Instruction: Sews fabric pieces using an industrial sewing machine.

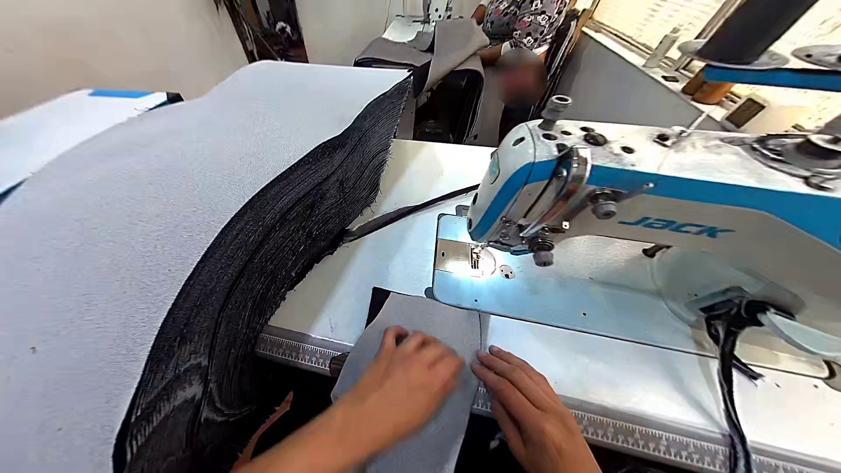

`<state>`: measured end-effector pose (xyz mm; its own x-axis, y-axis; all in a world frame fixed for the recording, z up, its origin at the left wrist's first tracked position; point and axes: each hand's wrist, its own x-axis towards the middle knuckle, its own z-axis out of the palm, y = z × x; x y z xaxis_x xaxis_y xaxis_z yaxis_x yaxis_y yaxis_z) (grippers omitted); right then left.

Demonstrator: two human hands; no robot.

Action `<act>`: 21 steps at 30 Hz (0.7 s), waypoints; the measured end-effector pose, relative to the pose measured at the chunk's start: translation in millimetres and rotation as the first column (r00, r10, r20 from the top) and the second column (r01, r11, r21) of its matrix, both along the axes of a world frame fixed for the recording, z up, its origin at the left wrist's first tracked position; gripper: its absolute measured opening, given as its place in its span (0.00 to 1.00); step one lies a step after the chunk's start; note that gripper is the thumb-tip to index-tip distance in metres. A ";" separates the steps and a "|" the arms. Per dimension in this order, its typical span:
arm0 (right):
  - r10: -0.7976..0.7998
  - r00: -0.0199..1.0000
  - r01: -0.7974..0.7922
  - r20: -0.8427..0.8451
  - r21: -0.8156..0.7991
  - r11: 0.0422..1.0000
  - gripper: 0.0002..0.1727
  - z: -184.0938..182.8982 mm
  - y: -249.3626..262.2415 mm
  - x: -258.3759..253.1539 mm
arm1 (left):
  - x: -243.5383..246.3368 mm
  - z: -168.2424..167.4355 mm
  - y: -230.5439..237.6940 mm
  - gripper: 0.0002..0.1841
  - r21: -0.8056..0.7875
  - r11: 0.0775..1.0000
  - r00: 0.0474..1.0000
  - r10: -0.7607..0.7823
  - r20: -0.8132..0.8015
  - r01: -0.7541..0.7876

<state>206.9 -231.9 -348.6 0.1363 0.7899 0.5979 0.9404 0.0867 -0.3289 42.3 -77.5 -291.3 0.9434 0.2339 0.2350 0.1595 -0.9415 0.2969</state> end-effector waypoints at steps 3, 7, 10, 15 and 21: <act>-0.054 0.997 0.050 0.059 0.066 0.997 0.18 -5.5 4.0 -4.6 | 37.1 21.8 49.3 0.20 -0.135 0.989 0.985 0.027 -0.169 -0.051; -0.036 0.994 0.049 -0.107 0.117 0.992 0.15 1.8 1.4 2.2 | 77.8 38.4 87.0 0.18 -0.334 0.940 0.915 -0.189 -0.356 0.065; -0.160 0.907 0.229 -0.390 0.137 0.964 0.14 17.7 -2.5 24.1 | 71.8 62.7 85.6 0.12 -0.362 0.892 0.906 -0.363 -0.217 0.270; -0.036 0.322 -0.014 -0.946 -0.043 0.999 0.13 90.3 46.6 13.3 | 33.3 147.8 45.8 0.04 0.076 0.876 0.850 -0.481 0.213 0.477; 0.579 -0.293 -0.438 -0.761 0.645 0.626 0.09 102.3 99.0 -40.9 | -31.5 213.3 31.9 0.06 0.344 0.854 0.743 -0.512 0.430 0.390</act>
